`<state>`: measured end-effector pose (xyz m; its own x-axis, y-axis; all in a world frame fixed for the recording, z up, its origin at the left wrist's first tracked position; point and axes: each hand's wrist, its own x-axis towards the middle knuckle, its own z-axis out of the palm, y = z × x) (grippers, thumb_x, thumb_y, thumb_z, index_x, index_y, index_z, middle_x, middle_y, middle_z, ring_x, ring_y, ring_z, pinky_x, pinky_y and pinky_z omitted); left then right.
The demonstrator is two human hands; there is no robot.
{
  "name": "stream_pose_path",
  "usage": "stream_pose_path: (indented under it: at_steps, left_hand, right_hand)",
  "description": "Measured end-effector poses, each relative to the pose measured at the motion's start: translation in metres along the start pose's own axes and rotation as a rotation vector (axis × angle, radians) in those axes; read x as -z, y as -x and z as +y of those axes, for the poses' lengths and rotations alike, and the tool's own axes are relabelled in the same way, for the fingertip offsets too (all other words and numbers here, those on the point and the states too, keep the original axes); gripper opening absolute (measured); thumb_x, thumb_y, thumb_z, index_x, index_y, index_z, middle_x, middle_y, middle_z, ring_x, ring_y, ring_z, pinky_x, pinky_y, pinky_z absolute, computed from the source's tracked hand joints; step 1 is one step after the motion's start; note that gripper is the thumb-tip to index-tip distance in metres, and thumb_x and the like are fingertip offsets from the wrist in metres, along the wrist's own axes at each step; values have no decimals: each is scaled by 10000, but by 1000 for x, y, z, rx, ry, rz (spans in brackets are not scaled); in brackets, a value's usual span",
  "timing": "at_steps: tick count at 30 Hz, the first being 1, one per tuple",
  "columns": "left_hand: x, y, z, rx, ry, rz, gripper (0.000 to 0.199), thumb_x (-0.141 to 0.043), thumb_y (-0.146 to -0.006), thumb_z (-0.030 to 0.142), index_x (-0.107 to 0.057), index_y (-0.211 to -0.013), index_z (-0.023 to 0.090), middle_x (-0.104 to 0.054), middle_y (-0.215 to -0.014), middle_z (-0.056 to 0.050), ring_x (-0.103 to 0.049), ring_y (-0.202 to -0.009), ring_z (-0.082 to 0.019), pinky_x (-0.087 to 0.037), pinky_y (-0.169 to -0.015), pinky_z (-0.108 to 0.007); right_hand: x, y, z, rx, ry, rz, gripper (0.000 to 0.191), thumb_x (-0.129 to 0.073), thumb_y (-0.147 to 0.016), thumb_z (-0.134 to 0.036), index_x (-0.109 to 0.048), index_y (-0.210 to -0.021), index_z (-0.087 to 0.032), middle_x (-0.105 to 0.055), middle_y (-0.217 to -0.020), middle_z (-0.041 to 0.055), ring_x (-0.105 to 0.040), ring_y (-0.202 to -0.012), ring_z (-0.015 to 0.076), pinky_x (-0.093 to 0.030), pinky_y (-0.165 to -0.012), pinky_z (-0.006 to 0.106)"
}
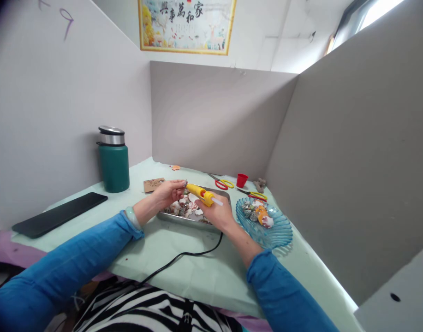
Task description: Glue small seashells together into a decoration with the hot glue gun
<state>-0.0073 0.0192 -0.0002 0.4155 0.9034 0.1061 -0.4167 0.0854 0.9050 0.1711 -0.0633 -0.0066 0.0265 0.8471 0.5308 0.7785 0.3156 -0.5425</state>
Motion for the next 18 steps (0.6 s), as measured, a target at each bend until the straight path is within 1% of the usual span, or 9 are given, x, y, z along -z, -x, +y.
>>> stream_pose_path:
  at_steps: [2, 4, 7, 9, 12, 15, 18]
  left_hand:
    - [0, 0, 0, 3, 4, -2, 101, -643, -744, 149, -597, -797, 77, -570, -649, -30, -471, -446, -51, -410, -469, -204]
    - [0, 0, 0, 10, 8, -14, 96, -642, -741, 139, -599, -802, 78, -544, -606, -10, -459, -436, -49, -405, -466, -200]
    - [-1, 3, 0, 24, 0, -56, 87, -650, -727, 126, -602, -785, 82, -485, -526, 23, -440, -420, -49, -405, -472, -197]
    - [-2, 4, 1, 25, -4, -71, 74, -652, -721, 119, -598, -762, 88, -473, -506, 29, -437, -416, -51, -409, -478, -199]
    - [-2, 3, 1, 19, 6, -49, 68, -648, -724, 123, -596, -753, 90, -479, -512, 25, -437, -417, -52, -405, -470, -199]
    - [0, 1, 0, 7, 12, -18, 74, -635, -745, 146, -593, -764, 87, -521, -568, 1, -443, -426, -50, -401, -461, -199]
    - [0, 0, 0, 8, 16, -17, 69, -619, -759, 146, -589, -765, 84, -540, -601, -13, -441, -428, -47, -399, -457, -199]
  right_hand:
    - [0, 0, 0, -2, -4, -3, 292, -560, -732, -463, -629, -746, -180, -652, -679, 28, -565, -585, 156, -392, -515, 231]
    - [0, 0, 0, 2, -13, 0, 284, -557, -734, -452, -633, -760, -180, -655, -687, 28, -565, -586, 154, -399, -528, 232]
    - [1, 0, -2, -2, -24, 22, 272, -550, -737, -435, -635, -762, -177, -640, -641, 15, -553, -564, 145, -404, -543, 232]
    - [2, 0, -3, -7, -28, 31, 270, -546, -738, -430, -634, -746, -175, -627, -613, 6, -546, -554, 140, -405, -544, 230]
    - [2, 0, -3, -2, -36, 25, 272, -551, -732, -425, -641, -755, -170, -639, -645, 13, -557, -573, 146, -407, -547, 234]
    - [2, 0, -3, -4, -49, 4, 283, -564, -724, -433, -647, -782, -169, -658, -695, 28, -570, -597, 154, -407, -543, 237]
    - [1, 0, -2, -26, -49, -12, 288, -569, -722, -444, -642, -771, -170, -655, -689, 27, -566, -590, 152, -401, -532, 235]
